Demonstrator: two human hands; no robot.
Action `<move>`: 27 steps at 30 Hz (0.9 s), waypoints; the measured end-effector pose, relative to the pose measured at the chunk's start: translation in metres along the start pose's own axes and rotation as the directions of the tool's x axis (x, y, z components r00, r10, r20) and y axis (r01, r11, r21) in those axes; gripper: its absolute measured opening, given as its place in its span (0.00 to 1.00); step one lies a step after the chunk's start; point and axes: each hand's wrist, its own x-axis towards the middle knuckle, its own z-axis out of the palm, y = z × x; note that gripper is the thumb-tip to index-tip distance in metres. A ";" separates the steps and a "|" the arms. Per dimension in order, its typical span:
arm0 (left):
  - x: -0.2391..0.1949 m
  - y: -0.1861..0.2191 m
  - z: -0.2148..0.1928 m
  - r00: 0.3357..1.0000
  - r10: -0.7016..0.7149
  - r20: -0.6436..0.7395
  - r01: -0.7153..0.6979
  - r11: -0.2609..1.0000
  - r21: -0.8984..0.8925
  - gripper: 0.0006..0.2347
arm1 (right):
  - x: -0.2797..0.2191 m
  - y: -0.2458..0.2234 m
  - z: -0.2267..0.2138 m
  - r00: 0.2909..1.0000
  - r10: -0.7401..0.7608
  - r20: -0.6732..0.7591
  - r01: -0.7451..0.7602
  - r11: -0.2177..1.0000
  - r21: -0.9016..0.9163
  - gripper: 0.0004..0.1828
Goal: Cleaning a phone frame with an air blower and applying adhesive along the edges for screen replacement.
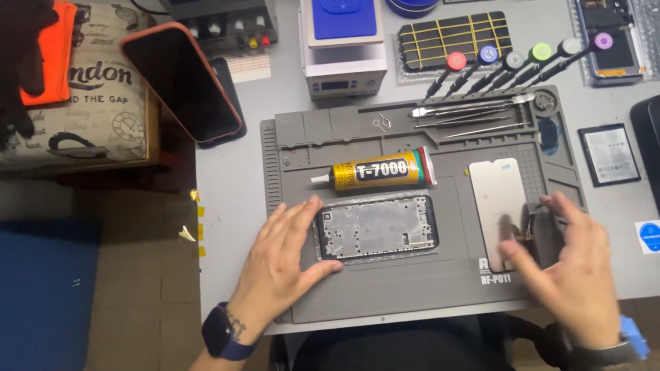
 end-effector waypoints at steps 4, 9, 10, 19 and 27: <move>0.006 -0.002 -0.003 0.999 0.024 0.033 -0.024 1.000 -0.011 0.44 | -0.012 -0.011 0.012 0.973 -0.157 -0.167 0.134 0.981 -0.138 0.62; 0.008 0.008 -0.009 1.000 0.012 -0.014 -0.012 1.000 0.015 0.47 | -0.016 -0.016 0.016 0.990 0.005 -0.138 -0.031 0.983 -0.183 0.66; 0.005 0.010 -0.009 1.000 0.022 -0.010 -0.022 1.000 0.009 0.47 | -0.018 -0.015 0.015 0.990 0.015 -0.143 -0.042 0.982 -0.186 0.66; -0.036 0.051 0.002 0.779 -0.622 -0.082 0.621 0.783 -0.044 0.40 | -0.008 0.004 -0.032 0.967 0.225 0.117 -0.247 0.942 0.226 0.48; -0.034 0.059 0.049 0.942 0.105 -0.319 -0.124 0.991 -0.039 0.31 | 0.016 0.010 -0.032 0.896 0.289 0.338 -0.423 0.786 0.450 0.45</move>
